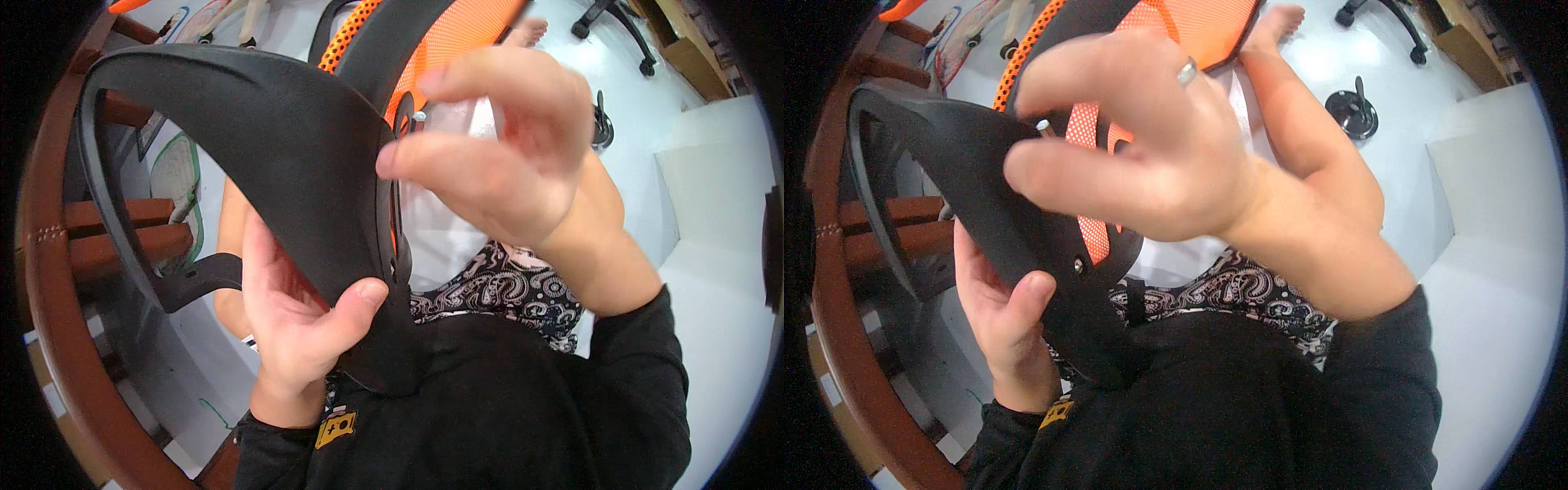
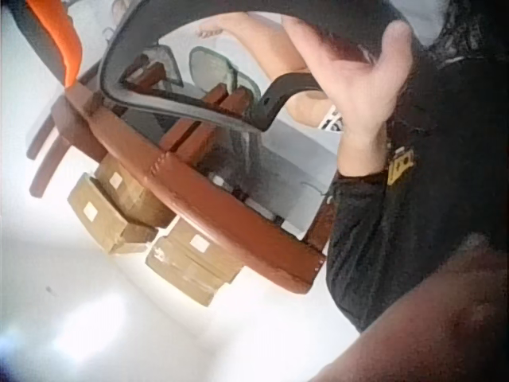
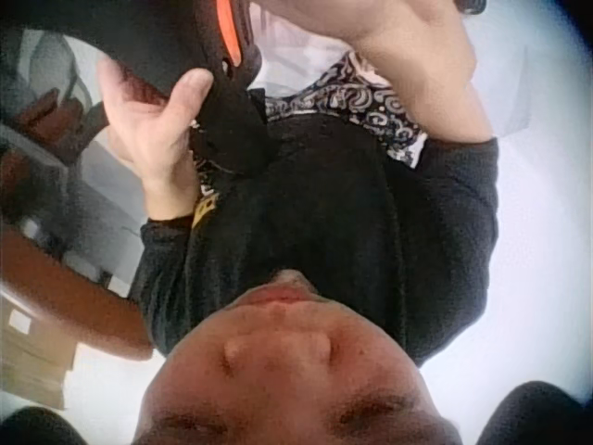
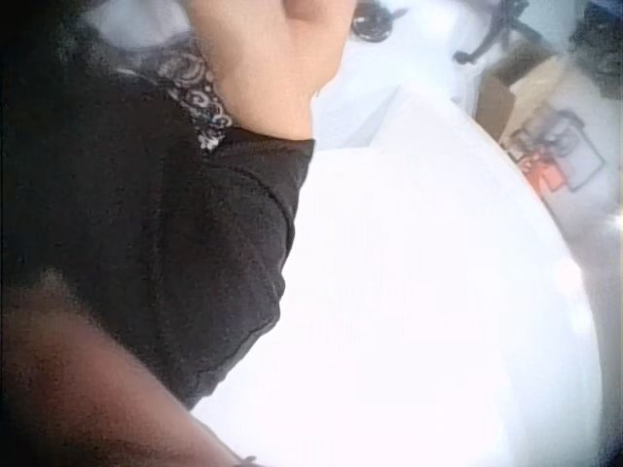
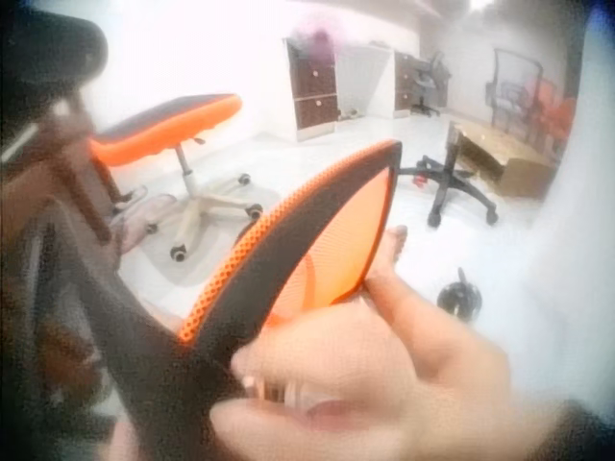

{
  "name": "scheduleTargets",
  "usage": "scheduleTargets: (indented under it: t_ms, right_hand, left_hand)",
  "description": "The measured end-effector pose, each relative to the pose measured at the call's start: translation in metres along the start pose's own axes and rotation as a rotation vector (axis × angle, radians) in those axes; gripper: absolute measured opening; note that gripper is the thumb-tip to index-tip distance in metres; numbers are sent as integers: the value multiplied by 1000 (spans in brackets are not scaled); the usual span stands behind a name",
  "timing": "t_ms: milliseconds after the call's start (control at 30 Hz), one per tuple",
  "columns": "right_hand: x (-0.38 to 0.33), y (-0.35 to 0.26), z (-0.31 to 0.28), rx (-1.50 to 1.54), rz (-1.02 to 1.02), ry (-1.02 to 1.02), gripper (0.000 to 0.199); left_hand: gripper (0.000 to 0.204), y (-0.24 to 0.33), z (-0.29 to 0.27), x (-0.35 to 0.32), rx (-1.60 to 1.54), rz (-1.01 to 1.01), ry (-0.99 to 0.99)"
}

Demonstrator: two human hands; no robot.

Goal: The person assembles an orange mesh office chair by tightening screws on the backrest frame using an Allen key. They then attach the backrest to the seat base and secure it with bolts.

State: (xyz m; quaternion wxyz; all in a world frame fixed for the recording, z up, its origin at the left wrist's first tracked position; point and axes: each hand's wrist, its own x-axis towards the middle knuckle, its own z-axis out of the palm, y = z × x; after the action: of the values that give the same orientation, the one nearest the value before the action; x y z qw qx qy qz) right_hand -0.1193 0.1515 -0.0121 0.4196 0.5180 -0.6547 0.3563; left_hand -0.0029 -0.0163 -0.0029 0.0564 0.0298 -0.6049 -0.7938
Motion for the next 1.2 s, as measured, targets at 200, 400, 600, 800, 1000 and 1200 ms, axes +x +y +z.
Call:
scheduleTargets:
  t_ms: [200,400,600,800,1000,1200]
  right_hand:
    - [5,47,3,-156,-506,-77,27]
    - [21,64,18,-191,-699,-52,22]
    - [26,69,16,-153,-712,-47,14]
    - [45,73,23,-304,-800,-40,15]
    - [38,78,39,-244,-676,42,22]
    - [4,63,51,-277,-296,119,25]
  left_hand:
    - [79,6,-9,4,30,-6,-21]
    - [83,5,-9,5,45,26,2]
    - [90,5,-7,10,46,-2,13]
    - [99,9,-14,13,238,31,8]
    - [98,7,-21,11,307,32,36]
    - [97,10,-13,20,215,4,49]
